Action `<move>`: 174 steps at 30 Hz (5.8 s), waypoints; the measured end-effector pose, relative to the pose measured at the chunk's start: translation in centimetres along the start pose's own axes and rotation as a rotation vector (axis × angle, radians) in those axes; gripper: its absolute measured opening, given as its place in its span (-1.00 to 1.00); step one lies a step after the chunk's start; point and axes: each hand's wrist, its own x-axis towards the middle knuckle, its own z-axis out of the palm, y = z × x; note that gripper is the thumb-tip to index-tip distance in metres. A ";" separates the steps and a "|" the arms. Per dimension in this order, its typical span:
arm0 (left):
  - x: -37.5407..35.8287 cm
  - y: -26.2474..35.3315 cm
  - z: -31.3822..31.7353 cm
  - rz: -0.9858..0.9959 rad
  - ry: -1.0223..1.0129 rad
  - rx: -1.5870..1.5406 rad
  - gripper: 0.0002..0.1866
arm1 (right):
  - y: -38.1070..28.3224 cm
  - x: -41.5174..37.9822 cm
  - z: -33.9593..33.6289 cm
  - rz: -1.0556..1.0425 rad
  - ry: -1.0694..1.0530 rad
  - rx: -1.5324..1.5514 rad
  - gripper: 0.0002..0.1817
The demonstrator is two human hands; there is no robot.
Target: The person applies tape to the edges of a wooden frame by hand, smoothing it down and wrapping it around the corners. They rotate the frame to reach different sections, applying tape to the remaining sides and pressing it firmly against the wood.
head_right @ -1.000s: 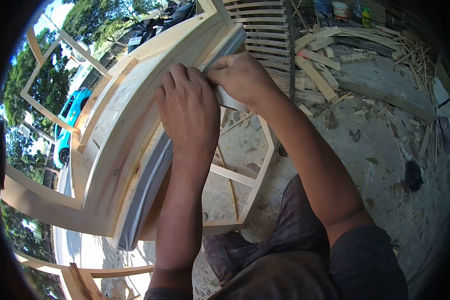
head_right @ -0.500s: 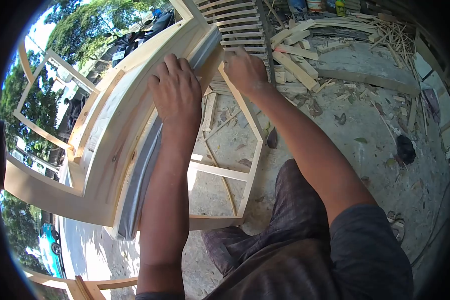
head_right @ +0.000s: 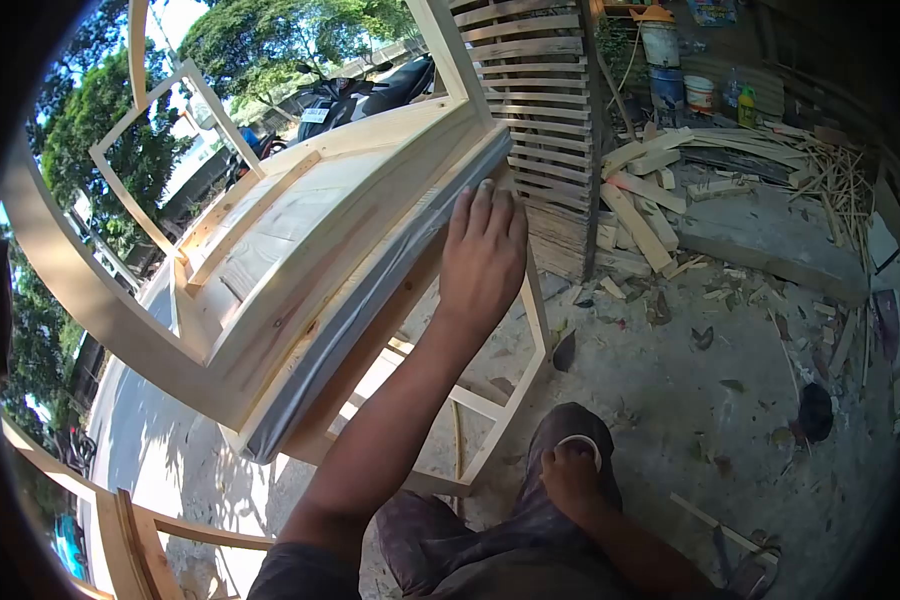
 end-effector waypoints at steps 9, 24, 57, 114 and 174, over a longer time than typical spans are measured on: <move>-1.6 -4.7 -2.2 -0.016 -0.374 0.657 -0.41 | -3.5 -0.8 -7.9 -0.179 -0.741 0.299 -0.46; -14.8 -6.8 -20.6 -0.230 -0.543 0.576 -0.46 | -3.3 1.8 -6.8 -0.150 -0.718 0.257 -0.44; -25.2 -22.8 -14.6 -1.271 1.323 -1.420 -0.54 | -17.8 22.8 -20.2 -0.365 0.971 0.651 -0.27; -25.7 -14.8 -16.7 -0.995 0.877 -1.258 -0.16 | -1.2 9.7 -11.0 -0.408 -0.124 0.028 -0.61; -43.5 -92.4 7.1 -2.126 0.429 -1.094 -0.44 | -42.3 66.7 -21.0 0.672 0.205 0.165 -0.36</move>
